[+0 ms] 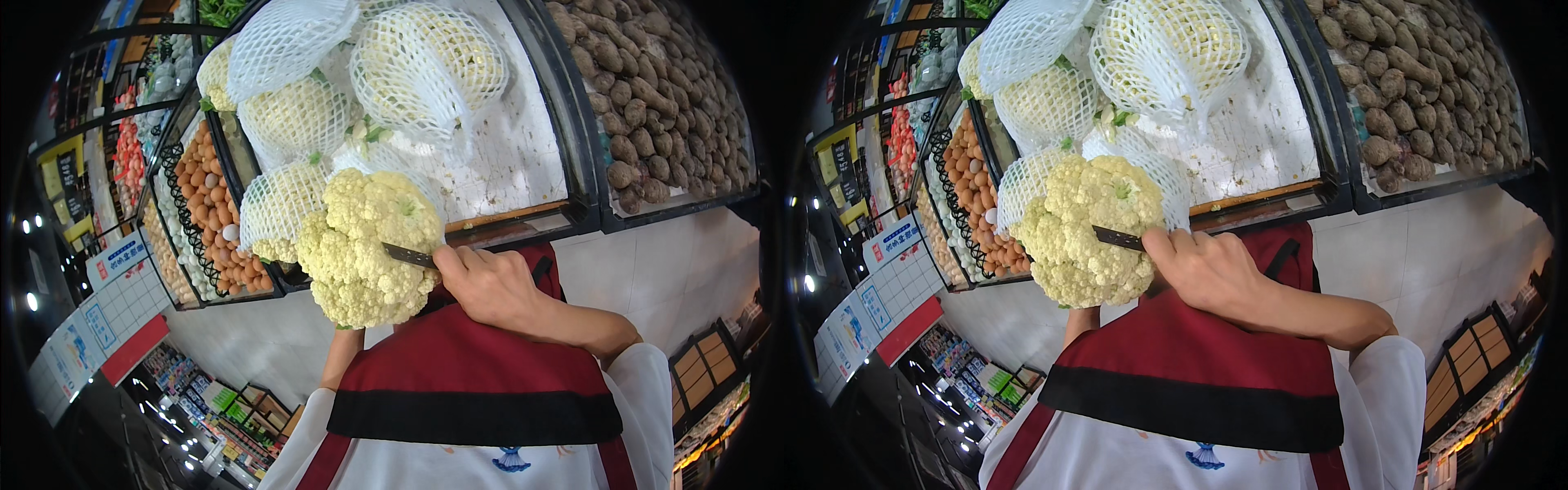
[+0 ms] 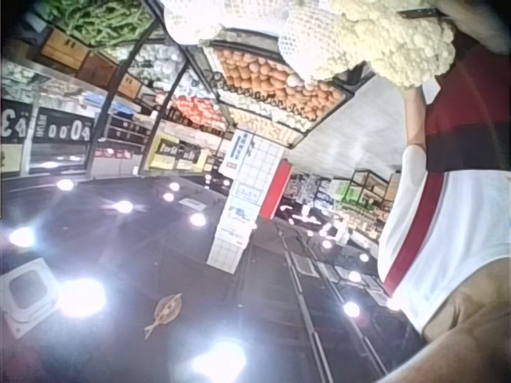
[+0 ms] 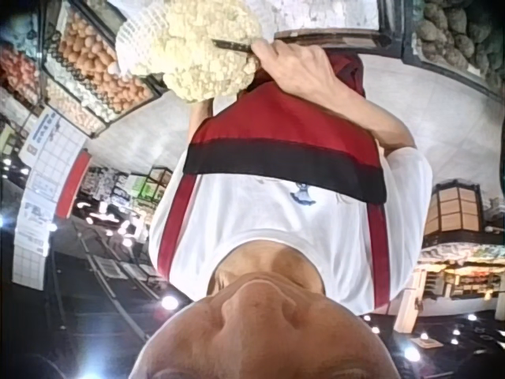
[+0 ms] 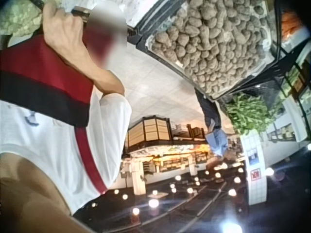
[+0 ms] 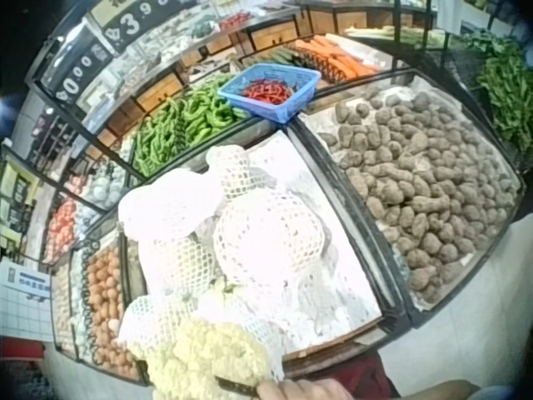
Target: The person removes protective foam netting from several cauliflower heads and uses a knife to trim the stems and outer leaves. The trimmed cauliflower heads are placed back on the display shelf.
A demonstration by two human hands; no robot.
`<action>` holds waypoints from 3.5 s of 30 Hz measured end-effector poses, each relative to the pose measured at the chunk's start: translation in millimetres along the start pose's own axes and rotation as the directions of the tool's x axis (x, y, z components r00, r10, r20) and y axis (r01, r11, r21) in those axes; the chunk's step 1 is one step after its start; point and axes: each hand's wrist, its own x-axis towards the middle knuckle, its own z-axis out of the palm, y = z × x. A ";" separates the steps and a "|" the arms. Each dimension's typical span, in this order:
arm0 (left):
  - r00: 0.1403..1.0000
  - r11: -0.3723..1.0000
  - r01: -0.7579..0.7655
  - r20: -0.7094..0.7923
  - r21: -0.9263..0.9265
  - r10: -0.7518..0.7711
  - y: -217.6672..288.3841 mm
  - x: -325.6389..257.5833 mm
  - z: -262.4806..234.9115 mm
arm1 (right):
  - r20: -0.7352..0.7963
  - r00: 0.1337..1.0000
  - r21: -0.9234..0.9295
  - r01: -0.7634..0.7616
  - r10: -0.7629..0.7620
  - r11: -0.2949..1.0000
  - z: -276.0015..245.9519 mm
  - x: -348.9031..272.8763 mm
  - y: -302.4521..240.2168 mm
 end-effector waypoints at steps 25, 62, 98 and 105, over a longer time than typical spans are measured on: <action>1.000 0.999 -0.015 0.005 0.038 0.015 11.8 -5.1 -0.6 | -0.100 0.992 0.063 -0.067 0.073 0.996 -0.9 1.6 16.1; 1.000 1.000 0.024 0.019 0.001 -0.024 5.4 -1.2 1.8 | 0.125 0.974 0.082 -0.202 0.191 0.976 -2.3 -1.0 35.1; 0.982 0.950 -0.187 0.054 0.250 0.179 27.0 25.5 14.5 | 0.140 0.852 0.879 -0.342 0.505 0.334 2.8 20.5 46.5; 0.927 0.586 -0.351 0.182 0.730 0.329 27.5 27.7 28.4 | 0.088 0.859 0.890 -0.295 0.504 0.347 0.0 25.7 46.6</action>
